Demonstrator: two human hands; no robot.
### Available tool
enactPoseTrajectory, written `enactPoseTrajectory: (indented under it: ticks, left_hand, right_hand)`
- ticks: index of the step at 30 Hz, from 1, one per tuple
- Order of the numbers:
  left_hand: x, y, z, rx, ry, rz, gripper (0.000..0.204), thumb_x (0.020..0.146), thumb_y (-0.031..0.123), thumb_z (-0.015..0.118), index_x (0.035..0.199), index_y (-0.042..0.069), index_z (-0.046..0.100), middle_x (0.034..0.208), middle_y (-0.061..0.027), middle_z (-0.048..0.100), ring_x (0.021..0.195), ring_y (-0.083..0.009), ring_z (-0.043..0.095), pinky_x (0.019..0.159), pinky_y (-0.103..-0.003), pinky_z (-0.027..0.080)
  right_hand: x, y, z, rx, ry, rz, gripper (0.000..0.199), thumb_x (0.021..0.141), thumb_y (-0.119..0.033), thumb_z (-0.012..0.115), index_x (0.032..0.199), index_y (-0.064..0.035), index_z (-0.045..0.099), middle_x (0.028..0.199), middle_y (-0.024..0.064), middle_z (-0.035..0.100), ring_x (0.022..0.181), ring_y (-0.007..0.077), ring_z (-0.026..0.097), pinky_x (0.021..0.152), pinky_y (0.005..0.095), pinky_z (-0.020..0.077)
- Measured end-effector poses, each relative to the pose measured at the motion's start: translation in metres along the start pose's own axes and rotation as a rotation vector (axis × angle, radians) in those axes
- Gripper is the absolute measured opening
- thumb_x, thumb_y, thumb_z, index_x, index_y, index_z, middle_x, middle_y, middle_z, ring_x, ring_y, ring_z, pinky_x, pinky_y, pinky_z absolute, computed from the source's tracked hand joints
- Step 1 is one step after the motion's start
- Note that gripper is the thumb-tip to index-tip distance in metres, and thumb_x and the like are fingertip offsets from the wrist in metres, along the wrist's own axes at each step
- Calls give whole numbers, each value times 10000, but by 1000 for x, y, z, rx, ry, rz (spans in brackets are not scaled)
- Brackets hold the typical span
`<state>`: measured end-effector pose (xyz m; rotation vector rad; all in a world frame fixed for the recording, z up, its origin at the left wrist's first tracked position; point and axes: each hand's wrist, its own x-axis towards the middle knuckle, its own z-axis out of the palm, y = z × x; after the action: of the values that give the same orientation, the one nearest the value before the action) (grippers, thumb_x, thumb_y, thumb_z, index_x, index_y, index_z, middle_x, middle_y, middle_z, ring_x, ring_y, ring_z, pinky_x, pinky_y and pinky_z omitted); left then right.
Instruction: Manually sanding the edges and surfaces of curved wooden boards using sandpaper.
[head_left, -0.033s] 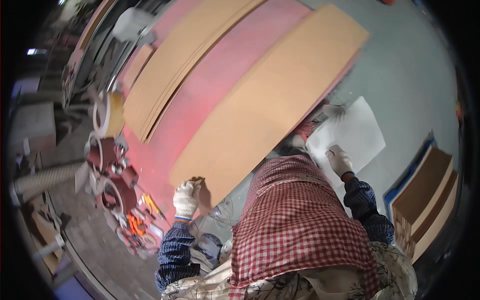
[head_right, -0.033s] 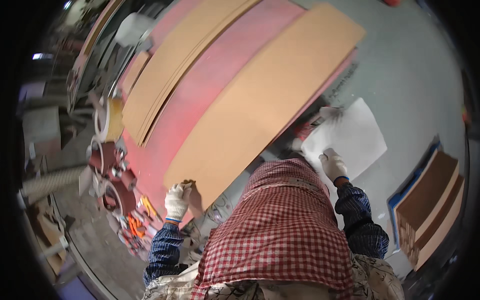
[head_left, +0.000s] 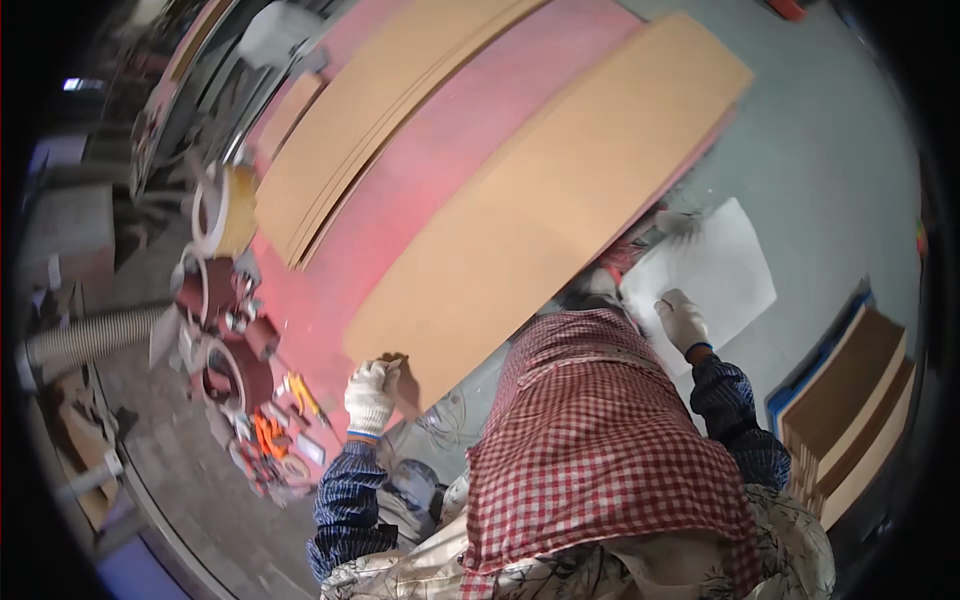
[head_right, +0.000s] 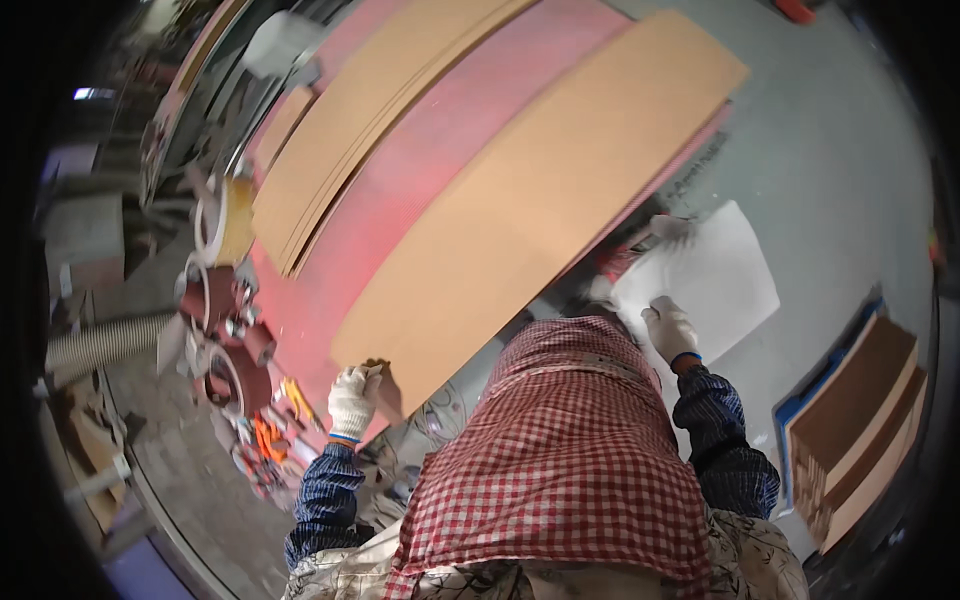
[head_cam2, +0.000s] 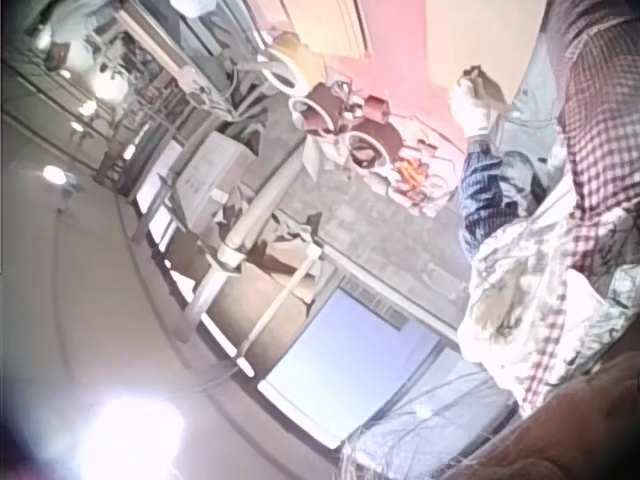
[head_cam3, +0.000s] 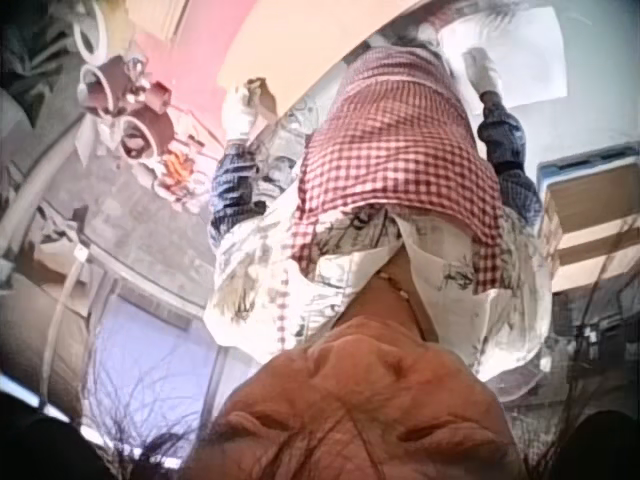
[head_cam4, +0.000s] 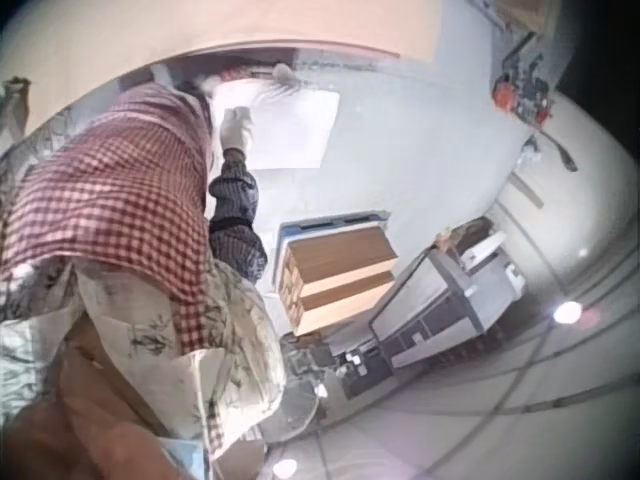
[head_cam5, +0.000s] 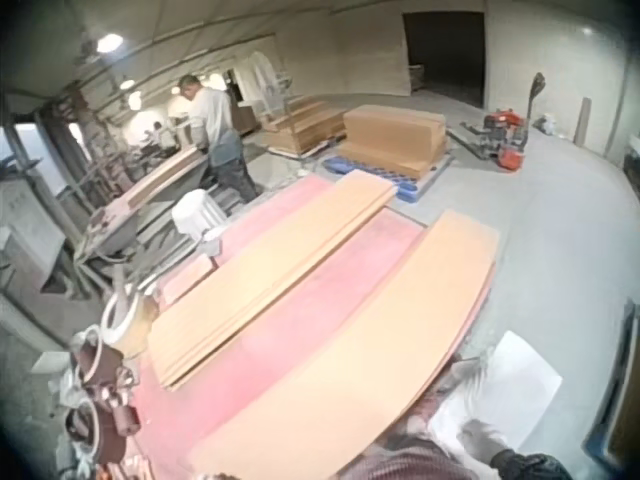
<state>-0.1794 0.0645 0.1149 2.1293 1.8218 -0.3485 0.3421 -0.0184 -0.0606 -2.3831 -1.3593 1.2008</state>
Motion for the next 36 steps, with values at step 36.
enactPoseTrajectory:
  ticks: [36]
  left_hand:
    - [1, 32, 16, 152, -23, 166, 122, 798, 132, 578, 845, 41, 643, 857, -137, 652, 792, -304, 655, 677, -413, 540]
  right_hand:
    - [-79, -13, 74, -65, -152, 94, 318, 861, -358, 591, 998, -71, 607, 967, 217, 656, 950, 419, 609, 820, 502, 465]
